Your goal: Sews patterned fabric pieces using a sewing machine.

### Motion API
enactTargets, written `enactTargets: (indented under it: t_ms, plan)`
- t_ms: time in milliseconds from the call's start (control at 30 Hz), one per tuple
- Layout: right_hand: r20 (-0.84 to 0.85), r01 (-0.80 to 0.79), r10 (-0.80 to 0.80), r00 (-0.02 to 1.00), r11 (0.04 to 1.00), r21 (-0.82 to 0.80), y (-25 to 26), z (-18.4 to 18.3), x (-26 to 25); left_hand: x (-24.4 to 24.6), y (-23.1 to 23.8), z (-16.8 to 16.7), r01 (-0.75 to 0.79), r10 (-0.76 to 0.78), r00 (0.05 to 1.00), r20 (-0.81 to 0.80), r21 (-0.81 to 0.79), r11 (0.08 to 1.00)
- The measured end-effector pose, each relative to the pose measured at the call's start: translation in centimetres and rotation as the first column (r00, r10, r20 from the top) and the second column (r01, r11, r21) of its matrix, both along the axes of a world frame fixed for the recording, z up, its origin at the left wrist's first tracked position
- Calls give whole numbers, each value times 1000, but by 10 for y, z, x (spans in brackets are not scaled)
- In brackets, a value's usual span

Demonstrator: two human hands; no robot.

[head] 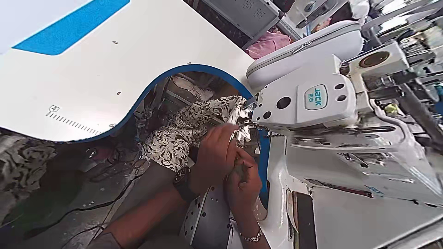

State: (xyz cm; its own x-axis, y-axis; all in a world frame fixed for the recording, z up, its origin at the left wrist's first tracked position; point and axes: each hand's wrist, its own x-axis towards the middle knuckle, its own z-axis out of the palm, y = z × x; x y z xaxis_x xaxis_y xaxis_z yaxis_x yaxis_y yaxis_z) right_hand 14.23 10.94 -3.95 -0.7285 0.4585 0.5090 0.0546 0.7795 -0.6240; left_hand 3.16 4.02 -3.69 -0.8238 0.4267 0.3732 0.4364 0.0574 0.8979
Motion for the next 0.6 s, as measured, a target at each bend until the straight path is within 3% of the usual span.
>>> enactTargets:
  t_ms: [33, 100, 133, 167, 233, 300, 367, 433, 467, 533, 567, 600]
  plan:
    - [10, 7, -7, 1000, 999, 53, -3, -1, -2, -19, 2, 5, 109, -108, 972, 208, 7, 994]
    - [55, 34, -44, 997, 984, 175, -11, 1, -4, -60, 30, -7, 301, -334, 703, 628, 163, 939]
    - [76, 45, -63, 995, 973, 228, -12, 3, -5, -78, 50, -15, 368, -439, 534, 722, 269, 890]
    - [93, 50, -77, 993, 962, 267, -12, 5, -7, -95, 72, -17, 374, -481, 455, 749, 329, 867]
    - [116, 60, -98, 988, 954, 294, -12, 5, -10, -130, 106, -1, 363, -475, 465, 747, 329, 872]
    - [131, 66, -110, 985, 951, 303, -13, 4, -6, -144, 142, -9, 372, -450, 500, 740, 286, 883]
    - [124, 64, -111, 986, 942, 329, -11, 5, -9, -132, 146, -31, 348, -397, 530, 749, 235, 908]
    - [100, 65, -105, 990, 938, 339, -10, 4, -13, -106, 134, -54, 194, -294, 514, 806, 225, 955]
    - [88, 55, -84, 993, 953, 298, -10, 5, -10, -95, 125, -63, 102, -214, 533, 818, 190, 977]
    - [33, 23, -24, 999, 999, 41, -17, 24, 14, -80, 84, -57, -89, -102, 633, 767, 203, 975]
    - [-18, 30, -31, 999, 995, -91, -23, 39, 25, -79, 52, -32, -164, -114, 689, 716, 306, 938]
    - [-69, 32, -46, 997, 981, -189, -30, 55, 28, -69, 15, 9, -145, -173, 771, 612, 434, 889]
